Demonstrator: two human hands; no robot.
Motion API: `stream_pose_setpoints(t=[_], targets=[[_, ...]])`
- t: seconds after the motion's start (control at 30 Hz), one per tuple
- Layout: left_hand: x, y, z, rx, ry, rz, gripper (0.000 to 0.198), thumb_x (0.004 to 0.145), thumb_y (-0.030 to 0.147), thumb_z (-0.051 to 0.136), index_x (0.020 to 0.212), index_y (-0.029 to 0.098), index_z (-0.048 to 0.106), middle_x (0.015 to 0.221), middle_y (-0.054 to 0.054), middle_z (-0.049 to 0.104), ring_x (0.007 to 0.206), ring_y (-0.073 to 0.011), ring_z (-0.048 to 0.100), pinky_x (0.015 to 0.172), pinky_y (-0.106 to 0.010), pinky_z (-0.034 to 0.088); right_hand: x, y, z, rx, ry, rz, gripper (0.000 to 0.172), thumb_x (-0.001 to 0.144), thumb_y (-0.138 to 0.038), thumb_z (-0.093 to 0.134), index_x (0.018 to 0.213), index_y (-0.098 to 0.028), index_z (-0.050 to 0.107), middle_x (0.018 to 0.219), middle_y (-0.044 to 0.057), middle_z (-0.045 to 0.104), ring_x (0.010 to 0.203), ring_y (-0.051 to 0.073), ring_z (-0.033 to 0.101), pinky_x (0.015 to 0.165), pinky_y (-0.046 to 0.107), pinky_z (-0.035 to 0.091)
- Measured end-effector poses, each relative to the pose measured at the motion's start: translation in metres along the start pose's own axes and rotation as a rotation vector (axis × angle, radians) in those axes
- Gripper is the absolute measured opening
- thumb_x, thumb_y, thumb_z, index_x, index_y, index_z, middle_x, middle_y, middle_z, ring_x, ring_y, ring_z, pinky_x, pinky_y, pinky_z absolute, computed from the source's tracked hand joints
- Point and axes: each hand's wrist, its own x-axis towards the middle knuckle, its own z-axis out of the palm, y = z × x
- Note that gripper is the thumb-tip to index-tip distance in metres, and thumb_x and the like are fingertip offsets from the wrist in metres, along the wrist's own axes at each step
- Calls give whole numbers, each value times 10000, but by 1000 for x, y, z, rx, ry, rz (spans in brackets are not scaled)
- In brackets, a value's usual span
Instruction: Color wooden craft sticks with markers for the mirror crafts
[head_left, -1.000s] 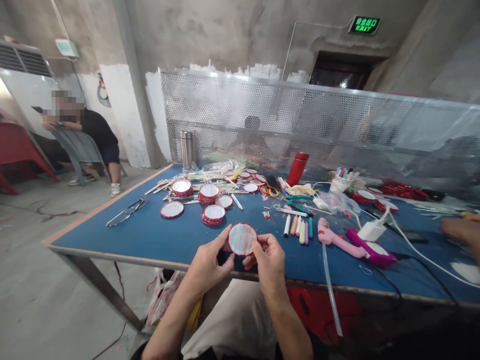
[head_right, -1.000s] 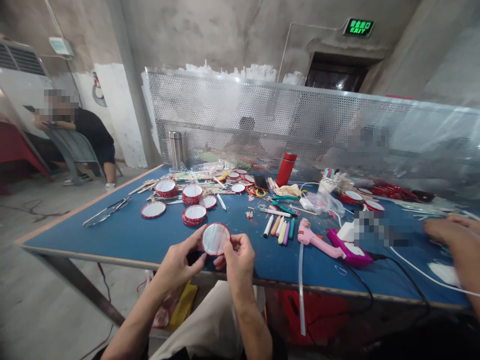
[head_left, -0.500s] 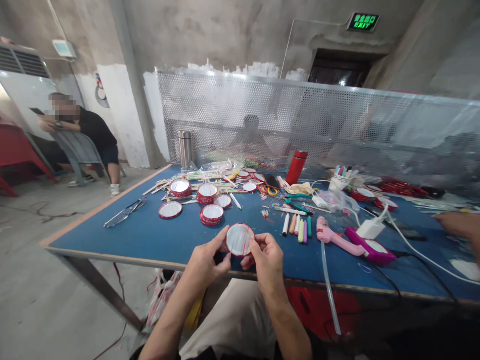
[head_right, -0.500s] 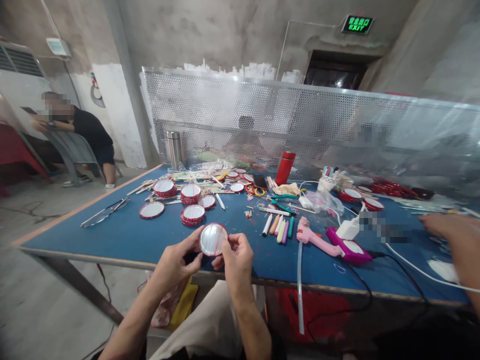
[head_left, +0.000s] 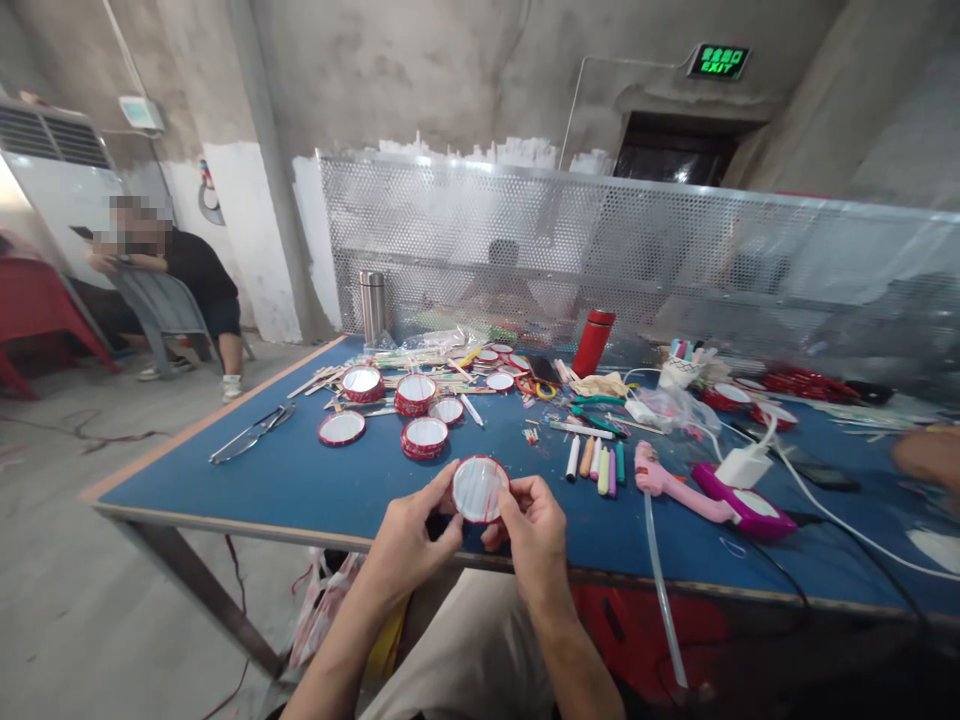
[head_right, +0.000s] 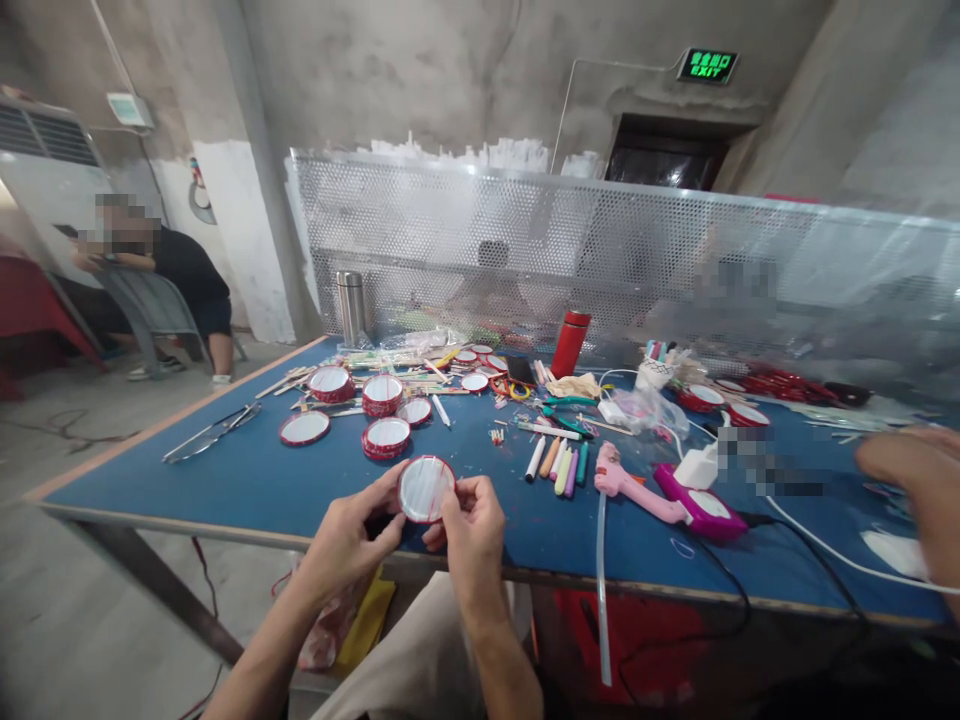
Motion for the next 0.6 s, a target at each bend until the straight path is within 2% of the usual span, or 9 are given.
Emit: stream_pose_setpoints(t=[0.17, 0.27, 0.37, 0.5, 0.6], targets=[[1, 2, 4, 90, 99, -43, 559, 831, 344, 584, 1347, 149, 493, 796, -11, 695, 629, -132, 615, 657, -219, 503, -3, 3, 2, -54, -28, -32, 279, 779, -439, 632, 767, -196, 495, 547, -62, 580, 351, 96, 550, 362, 195, 464], [0, -2, 8, 39, 210, -65, 514, 868, 367, 551, 1349, 203, 478, 965, -42, 691, 617, -117, 598, 610, -226, 513, -5, 6, 1, -123, -68, -56, 259, 797, -428, 610, 771, -192, 506, 571, -52, 583, 375, 96, 566, 375, 185, 460], [0, -5, 12, -66, 273, -44, 537, 868, 371, 559, 1366, 218, 430, 1134, -78, 628, 715, -127, 620, 587, -223, 537, -5, 8, 0, -178, -96, -74, 235, 811, -413, 583, 772, -193, 508, 584, -49, 574, 382, 96, 568, 378, 184, 457], [1, -5, 13, 25, 266, 2, 479, 871, 371, 576, 1320, 231, 485, 1096, -65, 632, 876, -166, 632, 702, -251, 549, -6, 9, 0, -272, -122, -148, 188, 836, -375, 545, 780, -198, 510, 587, -42, 578, 413, 104, 576, 411, 194, 469], [2, -2, 12, 103, 272, 16, 419, 896, 363, 548, 1296, 239, 523, 1052, -50, 643, 901, -167, 635, 771, -262, 532, -8, 9, 1, -348, -132, -225, 155, 852, -336, 524, 778, -200, 516, 602, -34, 590, 435, 106, 583, 431, 192, 464]])
